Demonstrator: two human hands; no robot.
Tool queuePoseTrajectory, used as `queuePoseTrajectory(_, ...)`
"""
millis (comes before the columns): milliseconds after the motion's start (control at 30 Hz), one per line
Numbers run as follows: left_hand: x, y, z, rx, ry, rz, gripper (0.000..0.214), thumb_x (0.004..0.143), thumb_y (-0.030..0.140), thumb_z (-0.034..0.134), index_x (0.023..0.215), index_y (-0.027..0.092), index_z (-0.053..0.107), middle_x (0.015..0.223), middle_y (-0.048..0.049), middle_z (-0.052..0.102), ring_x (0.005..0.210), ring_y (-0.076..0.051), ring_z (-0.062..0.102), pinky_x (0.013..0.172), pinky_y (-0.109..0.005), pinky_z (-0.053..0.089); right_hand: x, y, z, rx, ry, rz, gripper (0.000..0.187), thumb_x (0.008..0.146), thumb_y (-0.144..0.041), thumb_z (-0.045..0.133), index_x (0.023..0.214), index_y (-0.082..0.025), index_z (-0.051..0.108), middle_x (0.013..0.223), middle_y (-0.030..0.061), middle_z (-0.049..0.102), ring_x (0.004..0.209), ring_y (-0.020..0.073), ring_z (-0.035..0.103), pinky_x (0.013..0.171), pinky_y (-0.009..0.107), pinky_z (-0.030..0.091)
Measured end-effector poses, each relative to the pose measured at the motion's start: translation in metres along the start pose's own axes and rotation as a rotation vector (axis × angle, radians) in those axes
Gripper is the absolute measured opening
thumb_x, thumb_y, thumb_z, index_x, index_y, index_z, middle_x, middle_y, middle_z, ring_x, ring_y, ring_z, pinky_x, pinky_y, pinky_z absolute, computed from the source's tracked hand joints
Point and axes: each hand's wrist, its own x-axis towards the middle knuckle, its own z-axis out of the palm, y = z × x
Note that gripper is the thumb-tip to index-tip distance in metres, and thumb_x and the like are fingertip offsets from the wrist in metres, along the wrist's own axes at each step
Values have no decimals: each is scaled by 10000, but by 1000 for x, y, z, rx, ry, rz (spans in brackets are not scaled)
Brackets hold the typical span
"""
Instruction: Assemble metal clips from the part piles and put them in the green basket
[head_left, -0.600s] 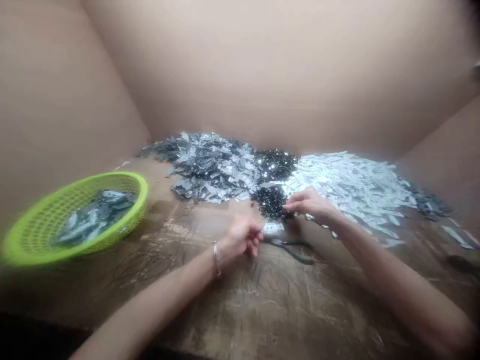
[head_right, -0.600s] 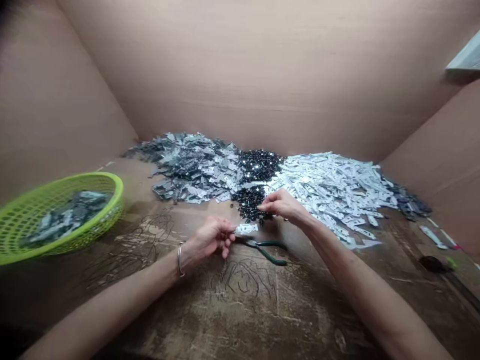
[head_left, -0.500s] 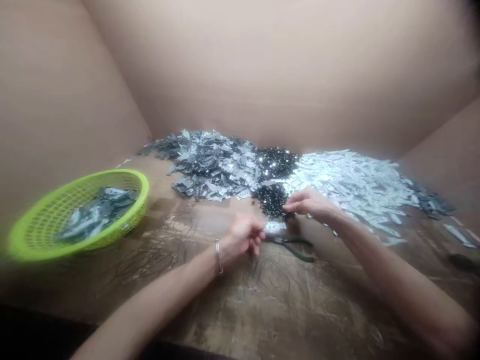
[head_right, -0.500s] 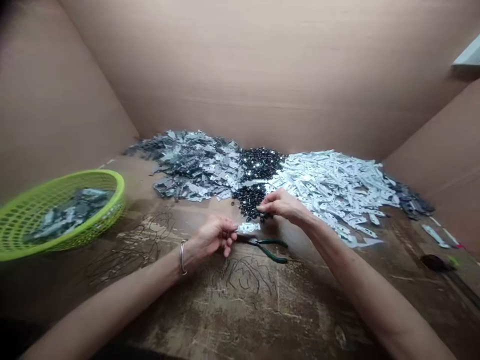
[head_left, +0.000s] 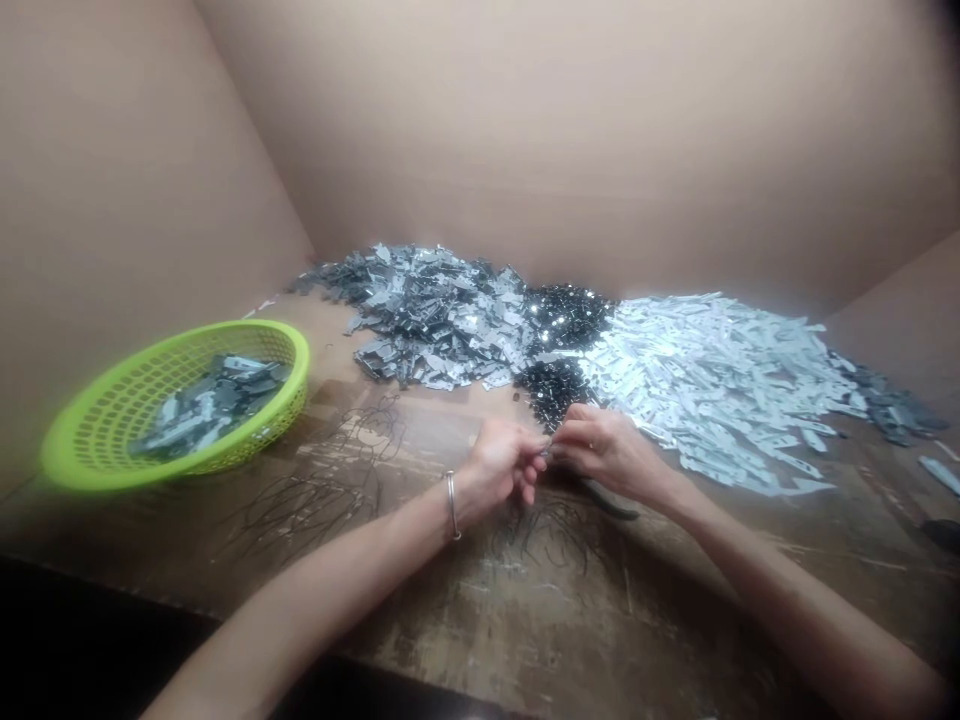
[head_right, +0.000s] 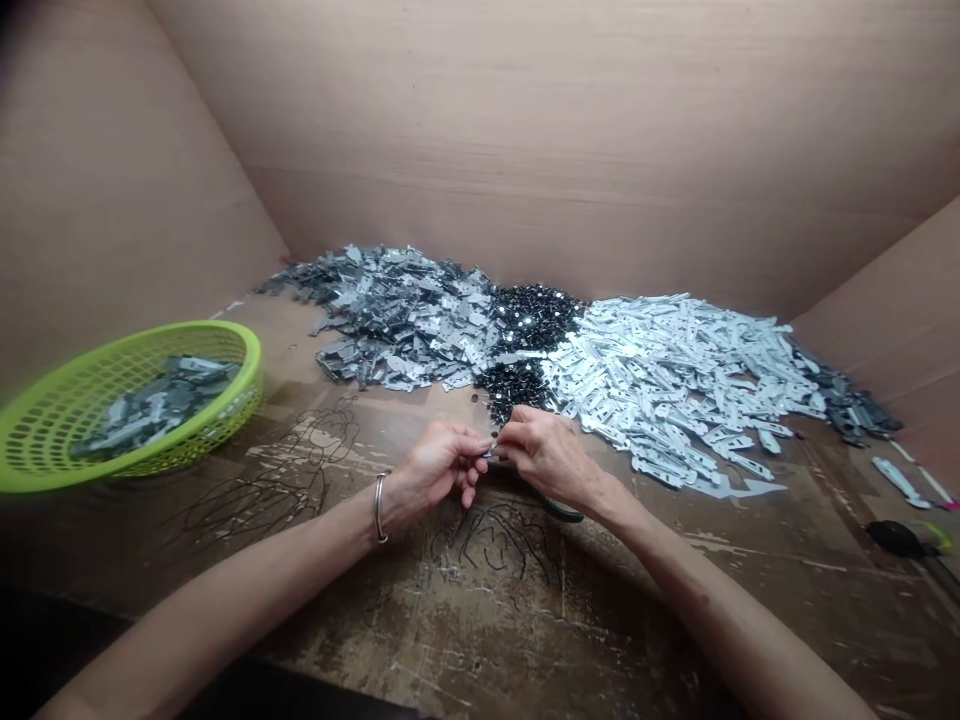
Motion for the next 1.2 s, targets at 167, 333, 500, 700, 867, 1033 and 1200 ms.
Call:
queuePoseTrajectory(167,1,-2,-1,-20,-16,11,110,666,131,510,592,111,431,460,9,456,328,-77,409,245,-197,339,-3,-2,2,-168,26,-117,214,774,-168,416,716,-167,622,639,21,455,571,93,358,508,224,220)
queuePoseTrajectory(333,1,-3,-2,-20,-14,36,103,669,125,505,592,106,441,470,2,460,341,-80,415,248,-200,342,-2,0,6,-217,31,-231,196,766,-150,422,773,-178,616,639,21,428,587,105,332,523,239,201)
queuePoseTrajectory(500,1,-3,-2,-20,-15,19,114,662,149,529,588,101,458,462,4,454,327,-74,399,244,-193,325,-2,-1,8,-224,59,-241,196,767,-157,415,772,-170,611,624,21,420,579,107,322,521,239,200)
queuePoseTrajectory(700,1,-5,-2,-47,-10,31,89,672,143,512,603,97,479,449,7,452,317,-75,398,247,-193,318,-2,-1,8,-230,72,-238,179,756,-169,427,718,-156,602,626,25,433,585,109,336,526,240,210)
queuePoseTrajectory(867,1,-6,-3,-58,-30,30,100,661,150,526,597,103,464,448,10,458,315,-74,402,247,-190,318,-2,-2,5,-218,48,-247,184,759,-177,433,675,-153,594,615,21,444,578,103,347,522,236,217)
queuePoseTrajectory(1033,1,-7,-5,-72,-65,27,103,674,160,511,603,97,472,452,1,466,320,-69,408,256,-182,325,-3,1,0,-128,60,-216,186,769,-244,452,694,-156,598,645,25,469,595,100,394,536,226,257)
queuePoseTrajectory(1200,0,-6,-11,-85,-57,22,101,664,181,534,638,108,470,470,6,480,331,-73,417,257,-189,338,-6,14,-9,-67,120,-130,187,779,-261,442,752,-152,591,696,35,521,599,101,437,528,223,292)
